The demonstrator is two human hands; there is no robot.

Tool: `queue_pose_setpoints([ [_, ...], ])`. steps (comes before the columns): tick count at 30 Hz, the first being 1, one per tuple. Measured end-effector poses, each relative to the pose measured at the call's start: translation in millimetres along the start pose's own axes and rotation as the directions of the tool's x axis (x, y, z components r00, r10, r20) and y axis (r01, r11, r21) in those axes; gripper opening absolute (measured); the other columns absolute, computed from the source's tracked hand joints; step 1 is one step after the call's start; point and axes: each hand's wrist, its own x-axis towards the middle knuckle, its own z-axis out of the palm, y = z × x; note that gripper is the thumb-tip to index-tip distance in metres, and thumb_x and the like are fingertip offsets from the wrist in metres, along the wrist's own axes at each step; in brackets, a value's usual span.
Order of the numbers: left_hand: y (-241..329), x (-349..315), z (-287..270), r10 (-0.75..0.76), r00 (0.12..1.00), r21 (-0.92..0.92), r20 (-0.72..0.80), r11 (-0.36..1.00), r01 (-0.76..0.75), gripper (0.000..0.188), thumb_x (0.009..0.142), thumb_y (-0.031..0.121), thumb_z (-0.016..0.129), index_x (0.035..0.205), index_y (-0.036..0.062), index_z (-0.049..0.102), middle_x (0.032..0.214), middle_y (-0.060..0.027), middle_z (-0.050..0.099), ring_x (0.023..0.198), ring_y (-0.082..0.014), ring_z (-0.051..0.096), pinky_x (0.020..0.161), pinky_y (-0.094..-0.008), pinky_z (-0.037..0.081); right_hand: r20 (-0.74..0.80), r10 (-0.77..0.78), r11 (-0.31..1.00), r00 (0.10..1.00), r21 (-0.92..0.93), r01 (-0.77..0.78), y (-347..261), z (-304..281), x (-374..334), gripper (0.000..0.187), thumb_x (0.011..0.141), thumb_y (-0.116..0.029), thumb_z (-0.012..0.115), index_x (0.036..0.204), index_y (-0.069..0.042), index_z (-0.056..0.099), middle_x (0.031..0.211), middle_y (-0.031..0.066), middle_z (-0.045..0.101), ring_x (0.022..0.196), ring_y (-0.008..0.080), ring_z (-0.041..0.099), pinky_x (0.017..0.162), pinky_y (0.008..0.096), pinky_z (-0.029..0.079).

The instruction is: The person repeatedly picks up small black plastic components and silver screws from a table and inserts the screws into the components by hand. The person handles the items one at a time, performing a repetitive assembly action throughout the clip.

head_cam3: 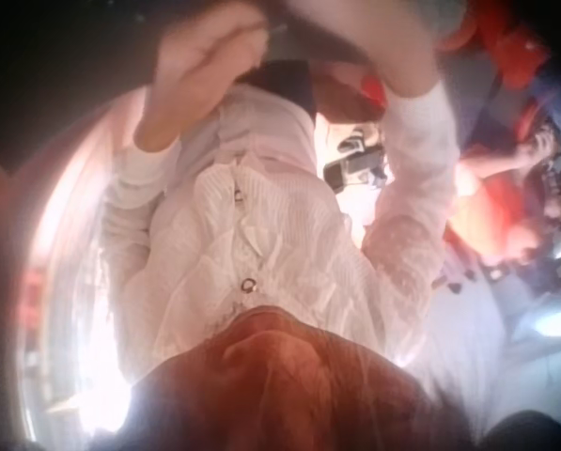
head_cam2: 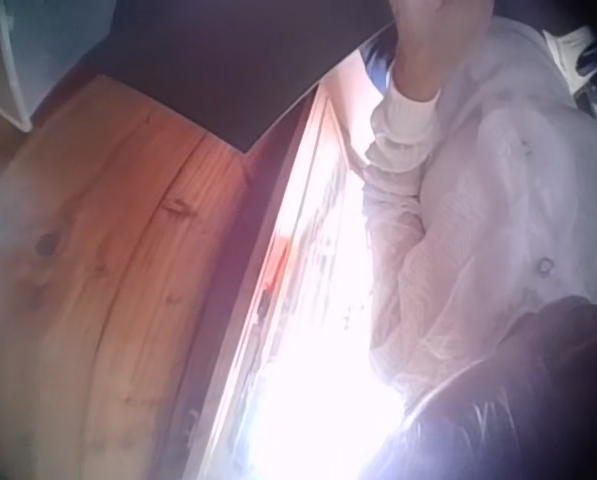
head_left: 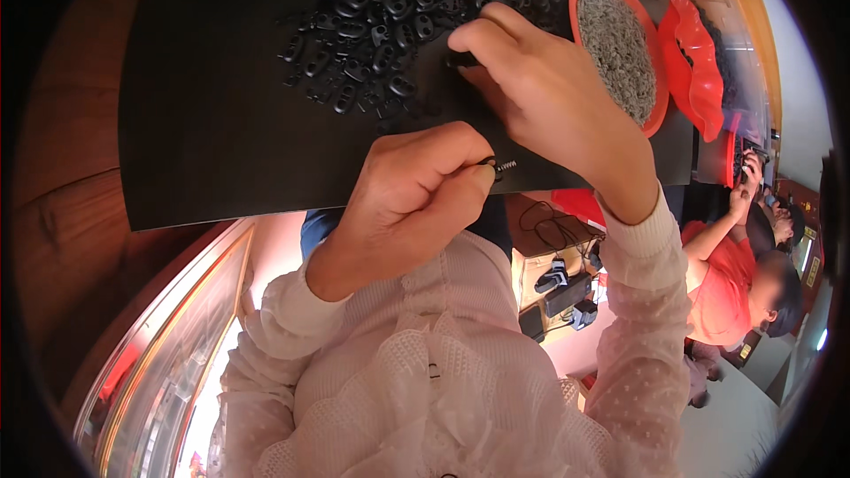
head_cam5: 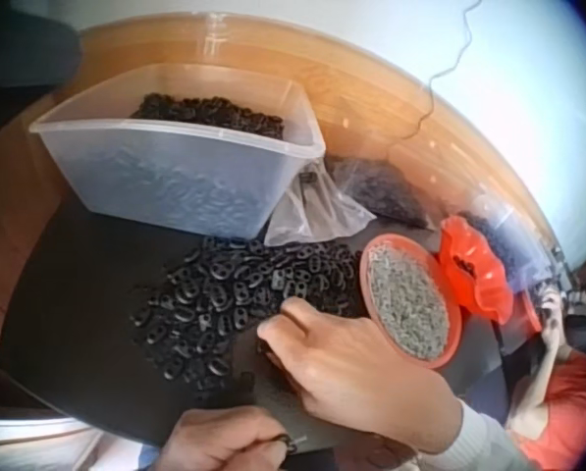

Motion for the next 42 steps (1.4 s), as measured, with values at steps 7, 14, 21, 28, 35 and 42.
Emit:
queue_pose_setpoints([
  [7,-2,-1,0,0.028,0.999,0.005,-0.016,1.000,-0.028,0.008,0.086,-0.002,0.050,0.079,-0.0016,0.055,0.068,-0.0029,0.054,0.060,-0.0071,0.047,0.054,-0.0234,0.038,-0.043,-0.017,1.000,0.999,0.001,0.017,-1,-2,-2,0.014,0.074,0.000,0.061,0.084,-0.001,0.052,0.084,0.0129,0.056,0.069,0.0352,0.061,0.057,0.0428,0.049],
  [14,-3,-1,0,0.040,0.999,0.015,-0.028,0.999,-0.040,0.008,0.086,-0.003,0.050,0.079,-0.0015,0.055,0.068,-0.0034,0.055,0.060,-0.0076,0.049,0.054,-0.0239,0.038,0.030,-0.034,0.997,0.999,-0.065,0.036,1,2,6,0.021,0.073,-0.001,0.066,0.089,-0.001,0.051,0.085,0.0143,0.057,0.072,0.0364,0.060,0.058,0.0427,0.047],
  [21,-2,-2,0,0.039,0.999,0.007,-0.030,0.999,-0.039,0.008,0.086,-0.002,0.050,0.079,-0.0020,0.056,0.068,-0.0036,0.056,0.060,-0.0078,0.049,0.055,-0.0238,0.039,0.066,-0.015,0.998,0.998,-0.060,0.019,-1,2,8,0.022,0.077,-0.002,0.068,0.091,-0.003,0.051,0.086,0.0135,0.056,0.074,0.0368,0.059,0.059,0.0425,0.046],
  [28,-6,-1,3,0.088,0.993,-0.020,-0.074,0.996,-0.089,0.005,0.086,-0.003,0.053,0.081,-0.0023,0.054,0.065,-0.0028,0.049,0.056,-0.0066,0.043,0.050,-0.0243,0.036,0.008,-0.039,0.999,0.999,0.012,0.039,-3,5,5,0.017,0.079,-0.004,0.067,0.090,-0.003,0.055,0.081,0.0128,0.055,0.068,0.0321,0.059,0.058,0.0374,0.045],
  [35,1,-3,2,-0.066,0.994,-0.097,-0.082,0.994,0.058,0.011,0.089,0.002,0.049,0.084,0.0010,0.058,0.071,-0.0003,0.057,0.061,-0.0038,0.046,0.054,-0.0211,0.036,0.179,0.289,0.634,0.940,0.700,-0.328,-4,-27,-22,0.025,0.092,-0.019,0.061,0.078,0.002,0.059,0.063,0.0007,0.050,0.059,0.0083,0.046,0.053,0.0256,0.037],
  [42,10,0,5,-0.156,0.980,-0.178,-0.121,0.975,0.133,0.006,0.087,0.000,0.054,0.082,-0.0017,0.058,0.066,0.0015,0.054,0.058,-0.0024,0.044,0.051,-0.0207,0.035,0.250,0.293,0.495,0.923,0.786,-0.370,-13,-30,-37,0.027,0.094,-0.019,0.058,0.076,0.001,0.055,0.062,-0.0040,0.042,0.059,0.0034,0.036,0.051,0.0227,0.030],
])
